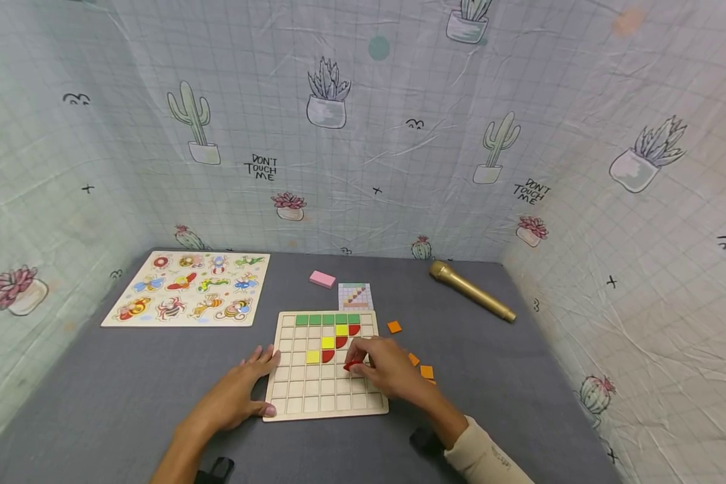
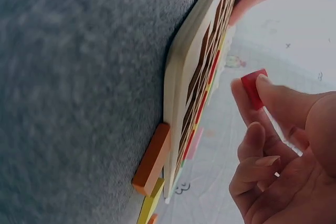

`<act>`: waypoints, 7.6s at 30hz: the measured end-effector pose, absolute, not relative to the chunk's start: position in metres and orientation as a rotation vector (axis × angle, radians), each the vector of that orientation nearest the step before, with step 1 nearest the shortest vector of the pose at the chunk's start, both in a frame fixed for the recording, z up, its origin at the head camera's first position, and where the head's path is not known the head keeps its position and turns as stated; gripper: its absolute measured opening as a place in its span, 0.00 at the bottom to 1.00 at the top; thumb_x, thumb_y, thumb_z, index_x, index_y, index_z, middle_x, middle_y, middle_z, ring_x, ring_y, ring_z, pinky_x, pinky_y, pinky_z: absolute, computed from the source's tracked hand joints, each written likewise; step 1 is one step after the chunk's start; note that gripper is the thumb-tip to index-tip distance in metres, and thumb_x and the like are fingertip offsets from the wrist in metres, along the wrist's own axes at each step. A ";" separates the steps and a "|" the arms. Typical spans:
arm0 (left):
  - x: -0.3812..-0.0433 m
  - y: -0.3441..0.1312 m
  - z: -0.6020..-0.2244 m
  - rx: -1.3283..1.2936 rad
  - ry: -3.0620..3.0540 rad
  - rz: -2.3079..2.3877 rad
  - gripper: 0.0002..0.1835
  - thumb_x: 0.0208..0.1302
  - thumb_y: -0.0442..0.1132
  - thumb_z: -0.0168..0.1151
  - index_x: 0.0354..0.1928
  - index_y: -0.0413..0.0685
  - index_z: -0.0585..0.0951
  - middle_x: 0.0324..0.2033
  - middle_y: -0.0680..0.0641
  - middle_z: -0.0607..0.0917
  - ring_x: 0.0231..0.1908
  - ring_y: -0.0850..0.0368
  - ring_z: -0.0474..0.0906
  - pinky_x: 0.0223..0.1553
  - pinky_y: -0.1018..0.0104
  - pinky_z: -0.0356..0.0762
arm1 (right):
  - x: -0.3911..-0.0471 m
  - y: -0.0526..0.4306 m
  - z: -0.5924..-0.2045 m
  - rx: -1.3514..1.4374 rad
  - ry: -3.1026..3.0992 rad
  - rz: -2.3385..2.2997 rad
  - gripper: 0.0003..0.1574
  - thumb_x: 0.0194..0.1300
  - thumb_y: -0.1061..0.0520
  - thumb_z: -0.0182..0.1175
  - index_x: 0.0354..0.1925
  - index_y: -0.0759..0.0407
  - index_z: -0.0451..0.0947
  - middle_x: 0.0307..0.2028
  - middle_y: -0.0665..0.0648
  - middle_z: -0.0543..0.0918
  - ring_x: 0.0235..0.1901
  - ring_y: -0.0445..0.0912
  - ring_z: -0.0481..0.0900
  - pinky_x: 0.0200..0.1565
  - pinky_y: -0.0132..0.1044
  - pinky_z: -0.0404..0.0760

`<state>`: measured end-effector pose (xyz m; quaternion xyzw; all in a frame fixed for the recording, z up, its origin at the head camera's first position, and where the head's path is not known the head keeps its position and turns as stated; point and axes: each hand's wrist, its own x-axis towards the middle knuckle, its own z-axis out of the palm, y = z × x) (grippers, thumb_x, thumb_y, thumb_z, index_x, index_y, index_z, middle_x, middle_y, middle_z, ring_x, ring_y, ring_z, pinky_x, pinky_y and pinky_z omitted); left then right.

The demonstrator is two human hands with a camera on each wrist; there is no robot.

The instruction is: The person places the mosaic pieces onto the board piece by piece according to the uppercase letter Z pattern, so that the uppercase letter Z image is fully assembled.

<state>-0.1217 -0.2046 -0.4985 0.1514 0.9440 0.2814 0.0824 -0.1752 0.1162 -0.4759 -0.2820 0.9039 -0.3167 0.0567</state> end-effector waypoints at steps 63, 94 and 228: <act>-0.122 -0.206 -0.499 0.479 2.825 0.868 0.56 0.44 0.45 0.85 0.77 0.36 0.70 0.79 0.32 0.65 0.80 0.27 0.55 0.76 0.26 0.58 | -0.190 0.037 -0.483 -0.730 2.745 -0.821 0.08 0.60 0.57 0.80 0.33 0.46 0.89 0.22 0.42 0.80 0.24 0.35 0.75 0.27 0.31 0.72; -0.122 -0.205 -0.497 0.471 2.829 0.845 0.57 0.44 0.46 0.85 0.78 0.37 0.69 0.79 0.33 0.65 0.81 0.28 0.55 0.76 0.27 0.58 | -0.204 0.186 -0.477 -0.471 2.793 -0.824 0.21 0.55 0.58 0.83 0.47 0.50 0.88 0.38 0.50 0.86 0.39 0.46 0.81 0.44 0.44 0.83; -0.122 -0.205 -0.497 0.429 2.809 0.876 0.58 0.44 0.46 0.85 0.79 0.39 0.69 0.81 0.35 0.64 0.82 0.29 0.53 0.78 0.27 0.55 | -0.264 0.177 -0.483 -0.312 2.959 -0.658 0.10 0.61 0.53 0.79 0.38 0.46 0.86 0.33 0.46 0.85 0.33 0.43 0.80 0.38 0.43 0.80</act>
